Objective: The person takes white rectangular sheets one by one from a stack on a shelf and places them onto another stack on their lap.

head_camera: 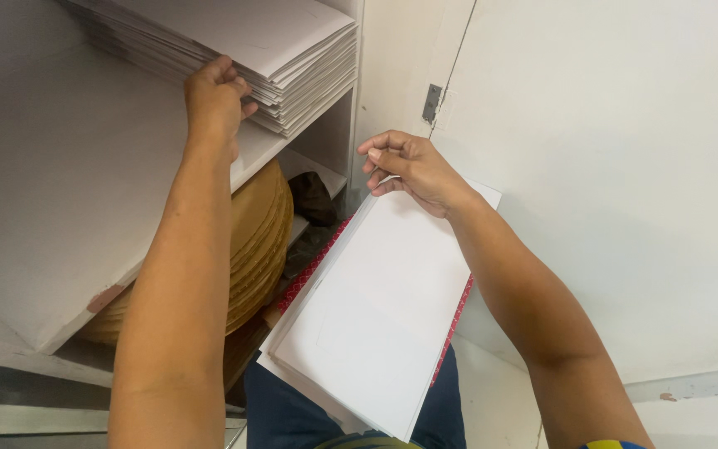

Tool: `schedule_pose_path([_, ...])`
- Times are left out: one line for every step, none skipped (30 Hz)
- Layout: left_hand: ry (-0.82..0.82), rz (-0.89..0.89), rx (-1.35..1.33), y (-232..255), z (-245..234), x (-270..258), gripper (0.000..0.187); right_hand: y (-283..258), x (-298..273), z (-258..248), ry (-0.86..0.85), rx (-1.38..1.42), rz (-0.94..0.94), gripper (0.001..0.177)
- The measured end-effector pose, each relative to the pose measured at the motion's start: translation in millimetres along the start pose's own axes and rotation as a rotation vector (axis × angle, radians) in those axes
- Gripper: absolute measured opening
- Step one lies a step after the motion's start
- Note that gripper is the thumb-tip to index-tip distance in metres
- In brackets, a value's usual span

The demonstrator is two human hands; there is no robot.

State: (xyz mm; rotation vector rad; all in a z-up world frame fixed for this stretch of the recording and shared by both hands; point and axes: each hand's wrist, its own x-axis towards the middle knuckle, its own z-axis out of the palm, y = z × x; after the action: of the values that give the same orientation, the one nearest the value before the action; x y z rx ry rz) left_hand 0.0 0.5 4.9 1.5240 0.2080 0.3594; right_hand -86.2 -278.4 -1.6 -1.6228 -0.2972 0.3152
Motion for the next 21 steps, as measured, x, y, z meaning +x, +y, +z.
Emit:
schedule_pose_path([0.0, 0.0, 0.0, 3.6, 0.4, -2.6, 0.053, -0.3, 0.2, 0.1, 0.0, 0.0, 0.0, 0.025])
schedule_pose_path([0.006, -0.011, -0.006, 7.1, 1.0, -4.9, 0.052, -0.6, 0.4, 0.2, -0.002, 0.002, 0.003, 0.025])
schedule_pose_path([0.012, -0.022, -0.011, 10.6, 1.5, -7.0, 0.052, -0.7, 0.7, 0.4, -0.005, 0.004, 0.006, 0.024])
schedule_pose_path([0.009, -0.022, -0.011, 10.3, 3.0, -4.9, 0.052, -0.3, 1.2, 0.1, -0.002, 0.005, 0.006, 0.024])
schedule_pose_path([0.003, -0.013, -0.04, 10.1, 4.3, -2.6, 0.051, 0.2, 1.9, -0.1, -0.004, 0.007, 0.009, 0.023])
schedule_pose_path([-0.003, -0.004, -0.068, 10.1, 5.4, 0.2, 0.05, 0.3, 3.1, 0.0, -0.005, 0.008, 0.012, 0.022])
schedule_pose_path([-0.005, -0.004, -0.069, 16.0, 7.7, -2.8, 0.05, -1.0, 3.5, 0.2, -0.002, 0.008, 0.013, 0.022])
schedule_pose_path([-0.006, -0.036, -0.092, 21.4, 9.1, -6.0, 0.047, -2.1, 4.0, 1.1, 0.001, 0.004, 0.019, 0.023])
schedule_pose_path([-0.007, -0.067, -0.116, 26.6, 10.0, -9.0, 0.044, -3.1, 4.9, 2.5, 0.004, 0.001, 0.026, 0.024])
schedule_pose_path([-0.009, -0.069, -0.117, 28.0, 10.7, -9.5, 0.044, -3.2, 6.6, 4.1, 0.006, 0.0, 0.029, 0.024])
schedule_pose_path([-0.015, -0.063, -0.137, 29.5, 11.0, -9.9, 0.045, -3.4, 8.4, 6.0, 0.013, 0.019, 0.034, 0.024])
schedule_pose_path([-0.022, -0.056, -0.155, 31.5, 11.7, -10.1, 0.045, -3.7, 10.2, 7.9, 0.022, 0.039, 0.039, 0.025])
schedule_pose_path([-0.025, -0.058, -0.154, 34.4, 11.7, -9.5, 0.045, -5.4, 11.4, 10.5, 0.025, 0.04, 0.041, 0.025])
schedule_pose_path([-0.025, -0.058, -0.205, 36.9, 11.4, -8.8, 0.049, -6.9, 12.7, 13.5, 0.023, 0.044, 0.035, 0.025])
schedule_pose_path([-0.025, -0.058, -0.256, 39.5, 11.0, -8.1, 0.053, -8.5, 13.9, 16.7, 0.021, 0.047, 0.029, 0.025])
schedule_pose_path([-0.028, -0.06, -0.256, 40.0, 10.5, -5.2, 0.053, -8.6, 15.6, 19.1, 0.024, 0.048, 0.03, 0.025])
schedule_pose_path([-0.054, -0.07, -0.341, 40.8, 10.0, -2.4, 0.056, -8.9, 17.1, 21.5, 0.019, 0.058, 0.022, 0.025])
schedule_pose_path([-0.077, -0.079, -0.427, 42.2, 8.4, 0.8, 0.059, -9.9, 19.4, 24.4, 0.011, 0.067, 0.012, 0.025])
schedule_pose_path([-0.078, -0.079, -0.427, 42.4, 9.1, 4.8, 0.059, -13.0, 19.7, 27.8, 0.012, 0.067, 0.011, 0.025])
schedule_pose_path([-0.071, -0.093, -0.507, 43.4, 9.3, 9.0, 0.058, -16.2, 20.5, 31.6, 0.019, 0.064, 0.016, 0.025])
schedule_pose_path([-0.064, -0.107, -0.586, 44.6, 10.0, 13.0, 0.058, -19.6, 21.0, 34.8, 0.026, 0.06, 0.02, 0.025])
